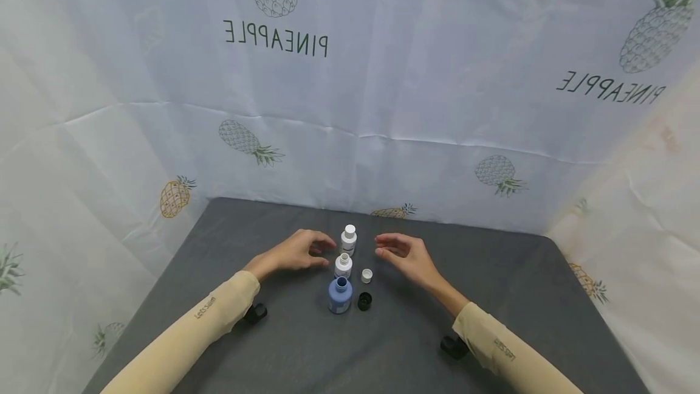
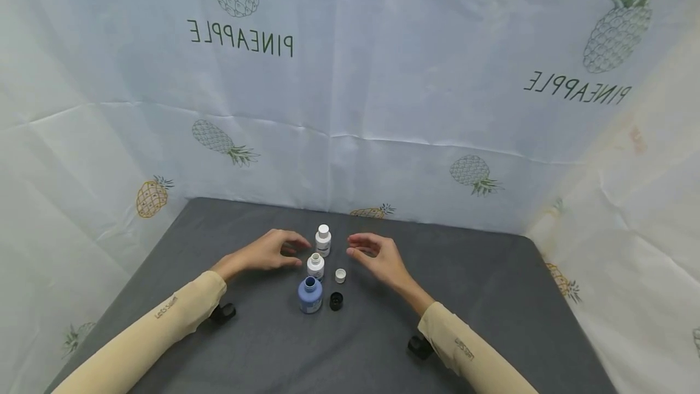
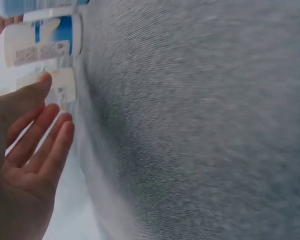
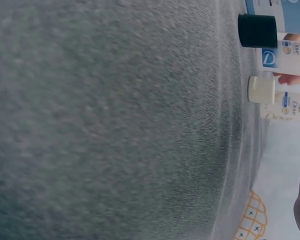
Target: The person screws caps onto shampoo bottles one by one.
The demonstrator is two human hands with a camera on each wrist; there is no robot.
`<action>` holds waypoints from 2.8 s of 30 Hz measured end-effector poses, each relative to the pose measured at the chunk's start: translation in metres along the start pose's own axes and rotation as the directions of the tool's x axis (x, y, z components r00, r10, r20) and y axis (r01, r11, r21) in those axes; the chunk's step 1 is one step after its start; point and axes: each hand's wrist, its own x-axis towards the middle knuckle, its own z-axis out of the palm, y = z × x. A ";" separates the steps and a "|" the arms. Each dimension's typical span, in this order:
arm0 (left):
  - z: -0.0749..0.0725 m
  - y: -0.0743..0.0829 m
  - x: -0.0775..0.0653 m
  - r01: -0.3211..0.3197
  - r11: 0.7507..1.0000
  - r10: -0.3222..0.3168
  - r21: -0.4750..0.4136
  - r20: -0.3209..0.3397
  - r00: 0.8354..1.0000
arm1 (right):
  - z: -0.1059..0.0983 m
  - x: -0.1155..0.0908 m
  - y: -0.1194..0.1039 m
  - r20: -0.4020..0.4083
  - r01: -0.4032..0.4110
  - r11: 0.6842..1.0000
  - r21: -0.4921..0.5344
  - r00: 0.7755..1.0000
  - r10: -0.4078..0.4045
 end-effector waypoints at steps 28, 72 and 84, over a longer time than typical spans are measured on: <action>0.024 0.003 0.005 -0.076 0.994 0.085 -0.073 0.127 0.988 | 0.009 -0.022 0.016 0.095 0.024 0.999 0.030 0.995 -0.027; -0.014 0.022 -0.017 -0.038 0.999 0.038 -0.032 -0.026 0.999 | 0.026 -0.019 0.024 0.147 0.058 0.934 -0.353 0.989 -0.006; -0.014 0.017 -0.019 -0.035 0.999 0.034 -0.038 -0.020 0.999 | 0.021 -0.015 0.015 0.152 0.078 0.936 -0.343 0.988 -0.027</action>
